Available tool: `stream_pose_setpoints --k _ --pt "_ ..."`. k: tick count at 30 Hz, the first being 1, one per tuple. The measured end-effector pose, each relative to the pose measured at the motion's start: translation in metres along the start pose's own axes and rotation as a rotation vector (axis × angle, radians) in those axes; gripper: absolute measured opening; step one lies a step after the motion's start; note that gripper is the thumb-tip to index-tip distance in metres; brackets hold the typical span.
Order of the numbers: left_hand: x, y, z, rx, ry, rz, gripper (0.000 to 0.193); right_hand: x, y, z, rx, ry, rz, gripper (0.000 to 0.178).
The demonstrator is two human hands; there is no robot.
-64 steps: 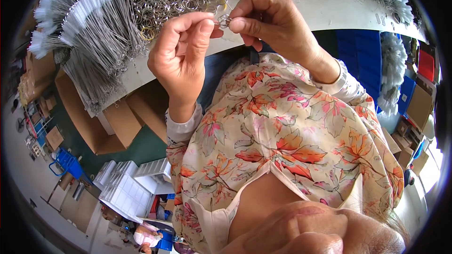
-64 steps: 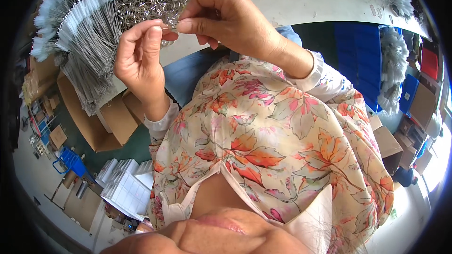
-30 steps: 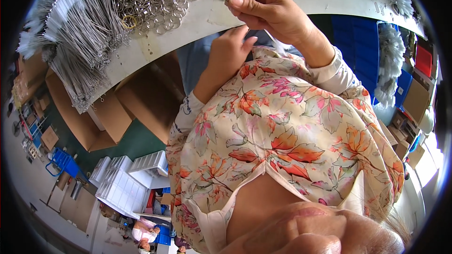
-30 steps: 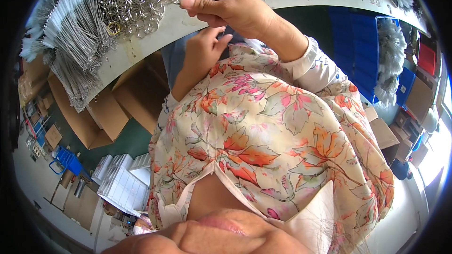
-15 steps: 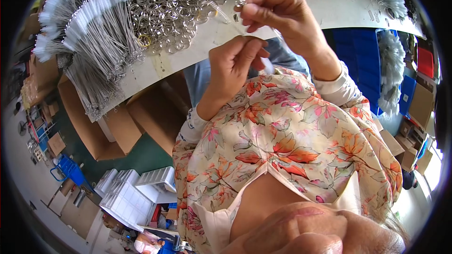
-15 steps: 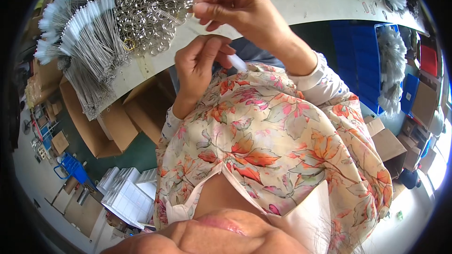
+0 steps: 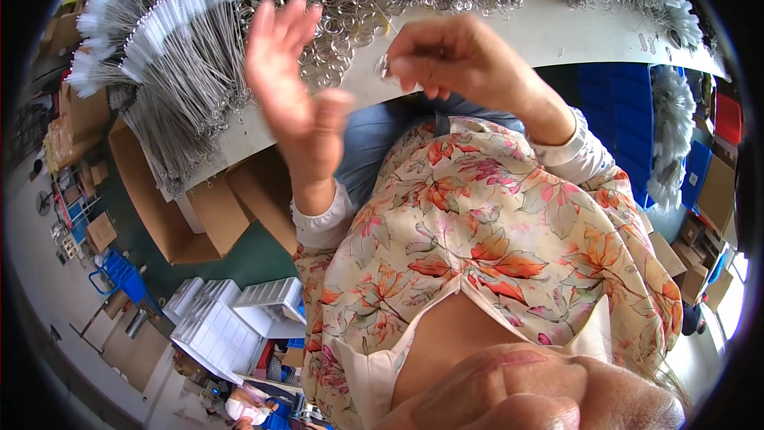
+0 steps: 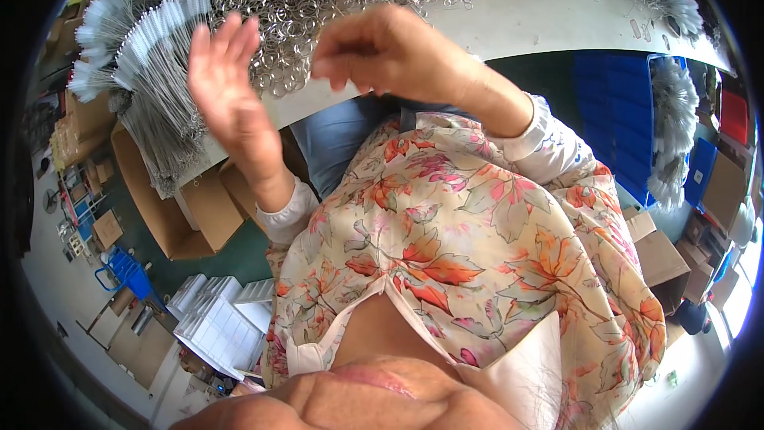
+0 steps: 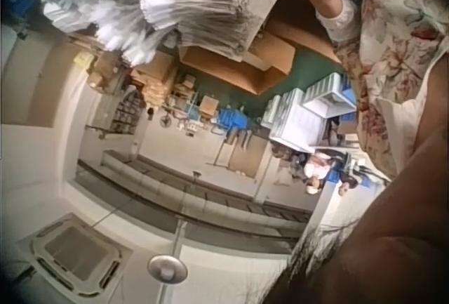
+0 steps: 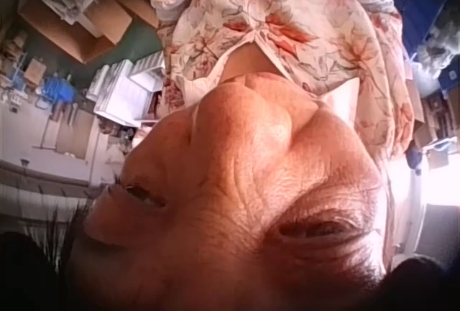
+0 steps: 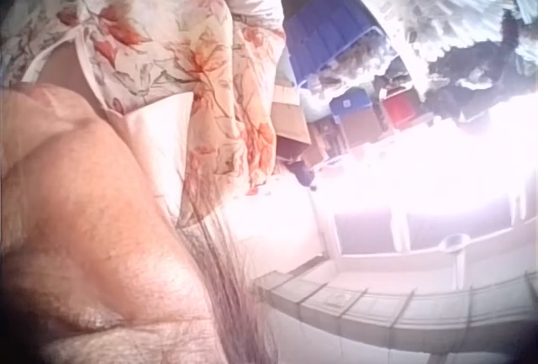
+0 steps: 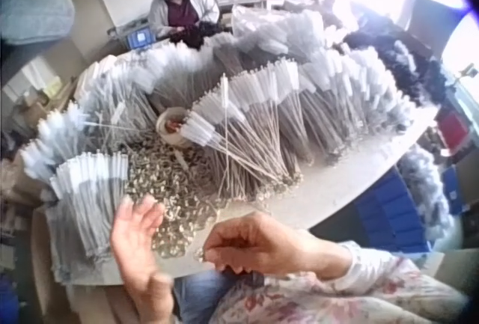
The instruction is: Assembling small white brushes by attaching metal rings to the stems.
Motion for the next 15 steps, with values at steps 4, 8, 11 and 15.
stream_pose_setpoints --k 4,8,11,15 --pt "0.011 -0.053 0.040 -0.662 0.186 0.265 0.102 0.004 -0.010 0.009 -0.215 -0.153 0.016 0.011" --pt "0.030 -0.030 0.032 -0.418 -0.273 -0.236 0.027 0.011 -0.008 0.024 -0.309 -0.318 -0.084 0.016" --pt "0.039 -0.030 0.039 -0.372 -0.425 -0.219 0.022 0.018 -0.006 0.027 -0.309 -0.418 -0.111 0.017" --pt "0.041 -0.045 0.044 -0.416 -0.425 -0.112 0.017 0.034 -0.003 0.042 -0.436 -0.567 -0.342 0.019"
Point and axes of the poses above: each hand's wrist, its own z-axis away from the middle knuckle, its own y-axis out of the back of the hand, x = y × z, the point moved 7 cm from there along -z, towards the middle knuckle, and after that the axes turned 14 degrees about -z, right-handed, at the moved point
